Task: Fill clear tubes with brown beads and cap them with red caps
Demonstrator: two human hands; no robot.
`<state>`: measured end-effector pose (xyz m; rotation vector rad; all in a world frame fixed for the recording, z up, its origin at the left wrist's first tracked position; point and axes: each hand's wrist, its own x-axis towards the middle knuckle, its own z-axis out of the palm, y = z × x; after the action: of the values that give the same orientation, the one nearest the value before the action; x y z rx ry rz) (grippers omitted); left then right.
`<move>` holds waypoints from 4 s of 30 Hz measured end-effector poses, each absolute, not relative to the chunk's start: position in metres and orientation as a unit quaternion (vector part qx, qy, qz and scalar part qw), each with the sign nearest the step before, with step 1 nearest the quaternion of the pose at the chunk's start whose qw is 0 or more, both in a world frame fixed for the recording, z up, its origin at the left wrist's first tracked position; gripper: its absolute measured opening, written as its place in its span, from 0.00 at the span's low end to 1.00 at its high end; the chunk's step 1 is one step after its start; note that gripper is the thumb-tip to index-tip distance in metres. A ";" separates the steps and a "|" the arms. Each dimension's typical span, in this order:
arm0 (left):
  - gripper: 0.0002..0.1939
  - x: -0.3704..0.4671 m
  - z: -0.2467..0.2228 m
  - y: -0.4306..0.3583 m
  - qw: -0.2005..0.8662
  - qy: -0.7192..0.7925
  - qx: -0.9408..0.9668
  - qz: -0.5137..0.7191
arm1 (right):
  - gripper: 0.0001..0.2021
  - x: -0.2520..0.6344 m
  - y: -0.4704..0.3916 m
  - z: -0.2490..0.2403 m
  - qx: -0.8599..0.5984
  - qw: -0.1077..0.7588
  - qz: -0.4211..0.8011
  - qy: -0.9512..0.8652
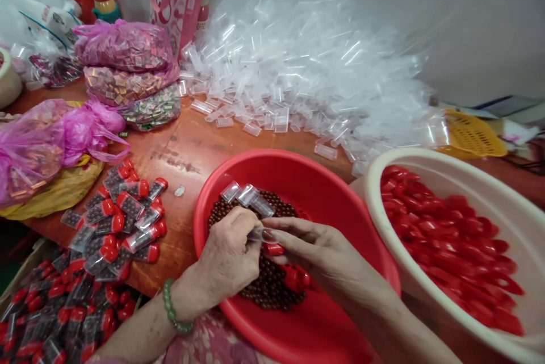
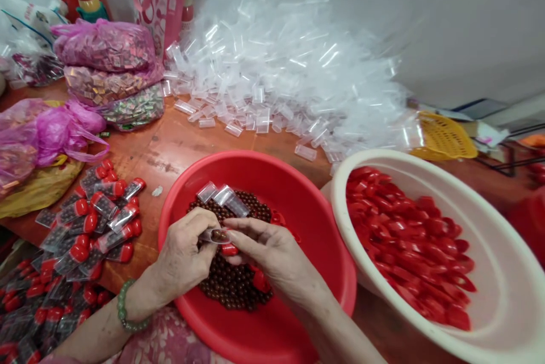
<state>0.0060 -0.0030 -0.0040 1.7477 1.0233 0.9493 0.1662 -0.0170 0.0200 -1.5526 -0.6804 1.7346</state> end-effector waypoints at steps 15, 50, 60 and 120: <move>0.20 -0.009 -0.001 0.028 0.897 0.236 0.265 0.264 | 0.15 0.185 0.002 0.025 -0.589 0.490 0.538 -0.351; 0.11 -0.008 0.015 0.035 0.741 0.303 0.517 0.303 | 0.07 0.169 0.021 0.025 -0.481 0.554 0.491 -0.470; 0.12 -0.004 0.009 0.038 0.746 0.309 0.513 0.290 | 0.08 0.174 0.019 0.018 -0.452 0.584 0.459 -0.494; 0.15 -0.001 -0.005 0.036 0.728 0.301 0.519 0.333 | 0.04 0.133 0.017 0.008 -0.537 0.590 0.305 -0.520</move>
<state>-0.0007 0.0365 -0.0050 1.1434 0.6631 0.7342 0.1327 0.0168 0.0077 -1.2499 -1.2115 0.7101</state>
